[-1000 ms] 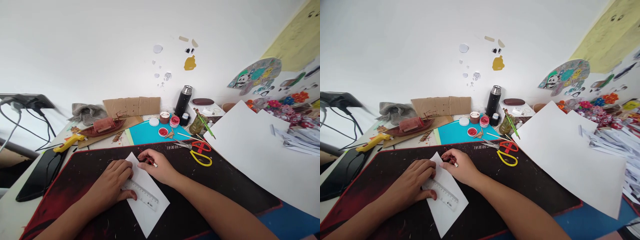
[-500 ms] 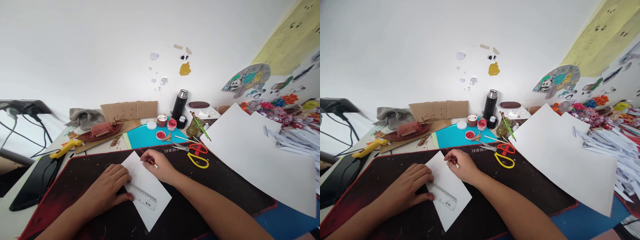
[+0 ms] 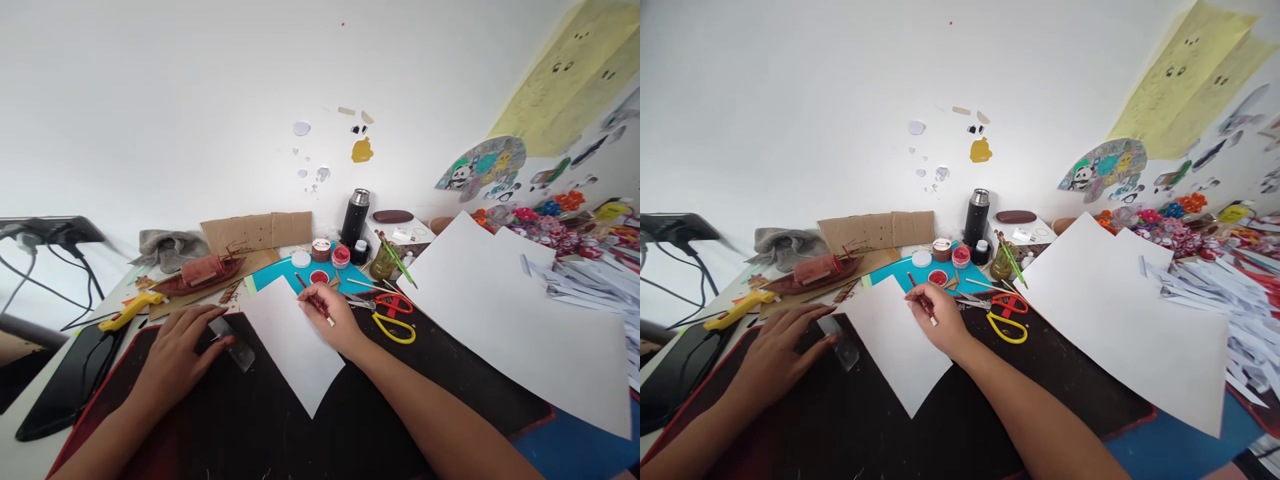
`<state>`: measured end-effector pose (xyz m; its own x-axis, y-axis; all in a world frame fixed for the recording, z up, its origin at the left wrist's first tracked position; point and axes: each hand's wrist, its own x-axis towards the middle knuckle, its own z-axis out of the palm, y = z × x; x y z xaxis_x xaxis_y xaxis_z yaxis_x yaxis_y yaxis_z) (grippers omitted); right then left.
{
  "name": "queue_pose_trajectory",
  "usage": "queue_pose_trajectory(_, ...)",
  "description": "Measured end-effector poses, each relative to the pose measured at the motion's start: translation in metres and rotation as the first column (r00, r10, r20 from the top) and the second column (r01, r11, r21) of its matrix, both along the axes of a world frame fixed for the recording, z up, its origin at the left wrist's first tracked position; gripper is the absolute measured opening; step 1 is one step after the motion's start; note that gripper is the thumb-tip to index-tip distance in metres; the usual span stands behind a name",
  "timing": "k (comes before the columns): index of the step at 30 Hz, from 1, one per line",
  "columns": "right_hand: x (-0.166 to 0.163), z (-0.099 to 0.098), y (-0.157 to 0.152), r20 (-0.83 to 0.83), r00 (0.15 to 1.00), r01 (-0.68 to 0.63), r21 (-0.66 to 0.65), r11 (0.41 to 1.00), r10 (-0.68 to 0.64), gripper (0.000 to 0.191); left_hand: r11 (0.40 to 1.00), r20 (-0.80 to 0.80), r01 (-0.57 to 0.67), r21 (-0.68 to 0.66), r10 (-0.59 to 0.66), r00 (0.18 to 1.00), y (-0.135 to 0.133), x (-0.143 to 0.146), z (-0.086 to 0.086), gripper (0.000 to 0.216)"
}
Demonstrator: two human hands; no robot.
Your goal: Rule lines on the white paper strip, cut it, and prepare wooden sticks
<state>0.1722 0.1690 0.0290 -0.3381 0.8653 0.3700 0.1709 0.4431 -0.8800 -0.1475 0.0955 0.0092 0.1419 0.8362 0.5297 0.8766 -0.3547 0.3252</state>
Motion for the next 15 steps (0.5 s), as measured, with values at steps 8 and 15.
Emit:
queue_pose_trajectory(8, -0.012, 0.002, -0.024, 0.057, 0.989, -0.144, 0.069, 0.987, 0.140, 0.011, 0.854, 0.651, 0.304, -0.423, 0.053, 0.758, -0.026, 0.034, 0.009, 0.060)
queue_pose_trajectory(15, -0.015, -0.007, -0.023, 0.088, 0.981, -0.178, 0.014, 0.984, 0.176, 0.012, 0.694, 0.714, 0.376, -0.614, 0.285, 0.640, -0.031, 0.049, 0.042, 0.037)
